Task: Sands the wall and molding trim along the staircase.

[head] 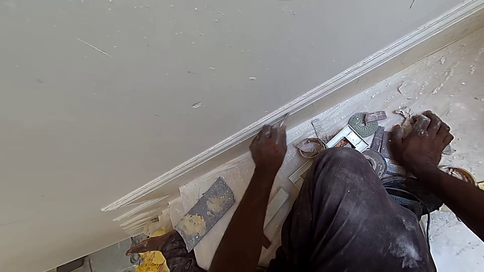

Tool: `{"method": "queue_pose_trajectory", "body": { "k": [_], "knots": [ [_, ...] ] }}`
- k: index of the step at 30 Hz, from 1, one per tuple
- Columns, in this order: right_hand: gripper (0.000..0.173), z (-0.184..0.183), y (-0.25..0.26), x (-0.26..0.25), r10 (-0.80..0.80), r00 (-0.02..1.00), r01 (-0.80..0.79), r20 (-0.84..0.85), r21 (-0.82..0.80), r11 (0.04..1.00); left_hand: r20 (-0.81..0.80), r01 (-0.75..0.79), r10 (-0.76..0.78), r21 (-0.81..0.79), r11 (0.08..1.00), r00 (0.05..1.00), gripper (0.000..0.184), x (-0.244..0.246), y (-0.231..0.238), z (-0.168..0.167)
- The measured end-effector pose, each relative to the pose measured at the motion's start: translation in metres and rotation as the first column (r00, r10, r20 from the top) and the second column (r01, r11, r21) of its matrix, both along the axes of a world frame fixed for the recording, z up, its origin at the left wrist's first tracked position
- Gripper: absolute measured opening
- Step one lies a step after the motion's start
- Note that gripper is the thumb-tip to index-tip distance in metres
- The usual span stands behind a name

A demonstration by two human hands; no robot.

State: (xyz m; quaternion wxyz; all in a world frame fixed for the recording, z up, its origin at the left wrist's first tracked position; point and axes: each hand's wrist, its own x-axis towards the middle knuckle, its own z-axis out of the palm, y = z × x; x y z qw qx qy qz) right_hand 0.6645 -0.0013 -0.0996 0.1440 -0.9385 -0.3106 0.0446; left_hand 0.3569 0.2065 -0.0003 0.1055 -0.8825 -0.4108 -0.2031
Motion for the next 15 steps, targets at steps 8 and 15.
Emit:
{"method": "queue_pose_trajectory", "body": {
  "k": [8, 15],
  "knots": [
    [0.073, 0.001, 0.000, 0.000, 0.004, 1.000, -0.004, -0.004, -0.004, 1.000, 0.084, -0.015, 0.016, -0.016, 1.000, 0.996, 0.030, 0.026, -0.016, -0.008],
    [0.071, 0.003, 0.000, -0.001, -0.002, 1.000, 0.001, -0.009, -0.008, 1.000, 0.130, -0.012, 0.001, 0.082, 0.997, 0.992, 0.030, 0.034, -0.011, -0.012]
  ]
}}
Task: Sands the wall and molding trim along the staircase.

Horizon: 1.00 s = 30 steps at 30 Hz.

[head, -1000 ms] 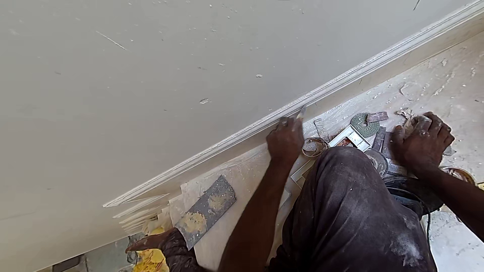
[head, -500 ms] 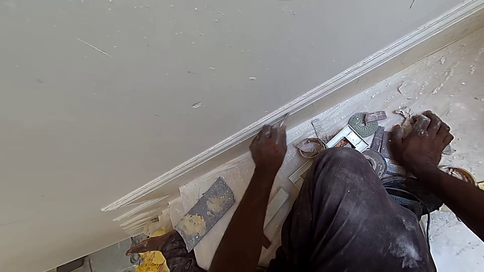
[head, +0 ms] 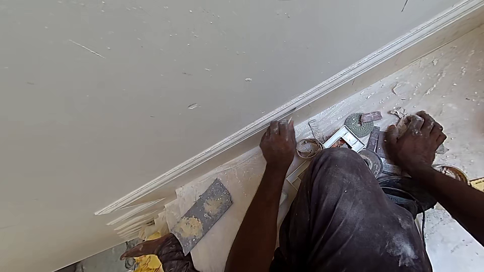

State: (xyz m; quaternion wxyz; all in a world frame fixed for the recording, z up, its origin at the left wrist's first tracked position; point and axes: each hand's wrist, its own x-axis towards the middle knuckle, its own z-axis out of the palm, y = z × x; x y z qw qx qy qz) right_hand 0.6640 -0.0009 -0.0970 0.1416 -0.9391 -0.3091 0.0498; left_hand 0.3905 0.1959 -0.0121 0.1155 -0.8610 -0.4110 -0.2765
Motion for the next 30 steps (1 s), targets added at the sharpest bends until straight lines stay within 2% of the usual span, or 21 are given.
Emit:
{"method": "queue_pose_trajectory", "body": {
  "k": [2, 5, 8, 11, 25, 28, 30],
  "knots": [
    [0.071, 0.000, -0.001, 0.001, 0.009, 1.000, -0.009, 0.005, 0.010, 1.000, 0.020, -0.001, 0.001, 0.001, 1.000, 1.000, 0.030, 0.009, -0.002, -0.003],
    [0.072, -0.001, -0.001, 0.000, 0.007, 1.000, -0.007, 0.002, 0.010, 1.000, -0.001, -0.051, 0.051, -0.054, 0.997, 0.999, 0.032, -0.010, -0.007, -0.003],
    [0.072, -0.002, -0.001, 0.000, 0.002, 1.000, -0.002, 0.007, -0.004, 1.000, 0.014, -0.070, 0.070, 0.009, 0.997, 0.997, 0.031, -0.021, -0.003, -0.007],
    [0.073, 0.001, 0.001, 0.000, 0.008, 1.000, -0.008, 0.009, -0.001, 1.000, 0.047, -0.090, 0.089, 0.006, 0.996, 0.995, 0.028, -0.014, -0.003, -0.011],
    [0.070, 0.000, 0.003, 0.000, -0.008, 0.998, 0.009, 0.062, -0.008, 1.000, 0.060, -0.013, 0.016, -0.057, 0.998, 0.998, 0.029, -0.017, 0.003, -0.012],
    [0.068, 0.002, 0.003, -0.001, -0.010, 0.998, 0.011, 0.063, -0.027, 1.000, 0.033, 0.044, -0.039, -0.177, 0.983, 0.999, 0.028, 0.002, 0.004, 0.000],
    [0.069, -0.002, 0.002, 0.002, -0.001, 0.996, 0.003, 0.088, -0.026, 1.000, 0.000, 0.123, -0.128, -0.262, 0.957, 0.992, 0.027, 0.029, 0.004, 0.013]
  ]
}}
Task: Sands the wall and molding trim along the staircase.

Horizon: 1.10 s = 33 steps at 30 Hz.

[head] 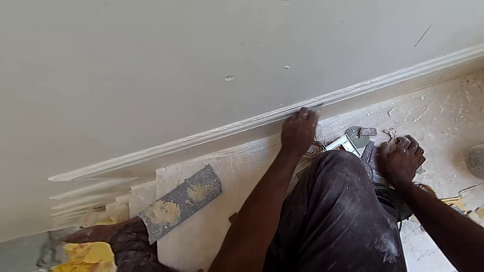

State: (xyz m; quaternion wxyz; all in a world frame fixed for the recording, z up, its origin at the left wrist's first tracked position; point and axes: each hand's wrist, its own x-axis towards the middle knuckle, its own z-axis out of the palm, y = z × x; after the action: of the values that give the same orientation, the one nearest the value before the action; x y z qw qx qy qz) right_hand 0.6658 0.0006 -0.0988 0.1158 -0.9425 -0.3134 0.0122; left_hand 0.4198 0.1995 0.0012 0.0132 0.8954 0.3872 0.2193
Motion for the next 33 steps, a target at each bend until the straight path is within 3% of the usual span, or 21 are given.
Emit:
{"method": "queue_pose_trajectory", "body": {
  "k": [3, 5, 8, 11, 13, 15, 18, 19, 21, 23, 27, 30, 33],
  "knots": [
    [0.071, -0.007, -0.002, 0.007, 0.002, 0.998, -0.002, 0.055, 0.002, 1.000, -0.092, 0.110, -0.135, -0.236, 0.965, 0.986, 0.031, 0.017, -0.002, 0.025],
    [0.069, -0.004, -0.001, 0.006, 0.007, 0.997, -0.006, 0.072, -0.018, 1.000, -0.083, 0.115, -0.155, -0.366, 0.924, 0.984, 0.034, -0.015, -0.015, 0.030],
    [0.067, -0.001, 0.002, 0.004, 0.006, 0.995, -0.002, 0.095, -0.040, 0.999, -0.151, 0.004, -0.096, -0.517, 0.856, 0.984, 0.037, -0.111, -0.047, 0.028],
    [0.066, 0.005, 0.006, 0.000, 0.009, 0.995, 0.002, 0.102, -0.103, 0.995, -0.231, -0.166, 0.040, -0.556, 0.814, 0.972, 0.035, -0.222, -0.088, 0.016],
    [0.067, 0.018, 0.011, -0.004, 0.041, 0.994, -0.018, 0.097, -0.233, 0.972, -0.219, -0.272, 0.175, -0.580, 0.768, 0.960, 0.034, -0.286, -0.116, 0.014],
    [0.067, 0.042, 0.022, -0.010, 0.128, 0.987, -0.069, 0.097, -0.466, 0.882, -0.154, -0.357, 0.335, -0.602, 0.714, 0.930, 0.037, -0.337, -0.143, 0.011],
    [0.061, 0.078, 0.041, -0.023, 0.202, 0.978, -0.106, 0.049, -0.718, 0.688, -0.036, -0.447, 0.571, -0.663, 0.600, 0.820, 0.039, -0.389, -0.179, -0.009],
    [0.056, 0.086, 0.050, -0.031, 0.185, 0.982, -0.105, 0.036, -0.713, 0.693, -0.003, -0.461, 0.655, -0.713, 0.529, 0.756, 0.040, -0.399, -0.190, -0.019],
    [0.049, 0.094, 0.067, -0.040, 0.161, 0.987, -0.133, -0.004, -0.581, 0.803, 0.059, -0.428, 0.813, -0.827, 0.365, 0.579, 0.042, -0.413, -0.201, -0.036],
    [0.045, 0.106, 0.088, -0.056, 0.181, 0.983, -0.166, -0.010, -0.455, 0.875, 0.119, -0.367, 0.898, -0.884, 0.290, 0.423, 0.045, -0.419, -0.196, -0.035],
    [0.047, 0.135, 0.134, -0.113, 0.138, 0.989, -0.148, -0.053, -0.335, 0.930, 0.358, -0.196, 0.876, -0.880, 0.432, 0.324, 0.047, -0.448, -0.166, -0.013],
    [0.052, 0.140, 0.151, -0.133, 0.054, 0.988, -0.080, -0.144, -0.179, 0.981, 0.412, -0.077, 0.869, -0.891, 0.446, 0.274, 0.031, -0.467, -0.158, -0.014],
    [0.054, 0.140, 0.172, -0.158, 0.064, 0.970, -0.085, -0.235, -0.082, 0.993, 0.537, -0.049, 0.826, -0.833, 0.552, 0.173, 0.025, -0.460, -0.168, -0.022]
  ]
}}
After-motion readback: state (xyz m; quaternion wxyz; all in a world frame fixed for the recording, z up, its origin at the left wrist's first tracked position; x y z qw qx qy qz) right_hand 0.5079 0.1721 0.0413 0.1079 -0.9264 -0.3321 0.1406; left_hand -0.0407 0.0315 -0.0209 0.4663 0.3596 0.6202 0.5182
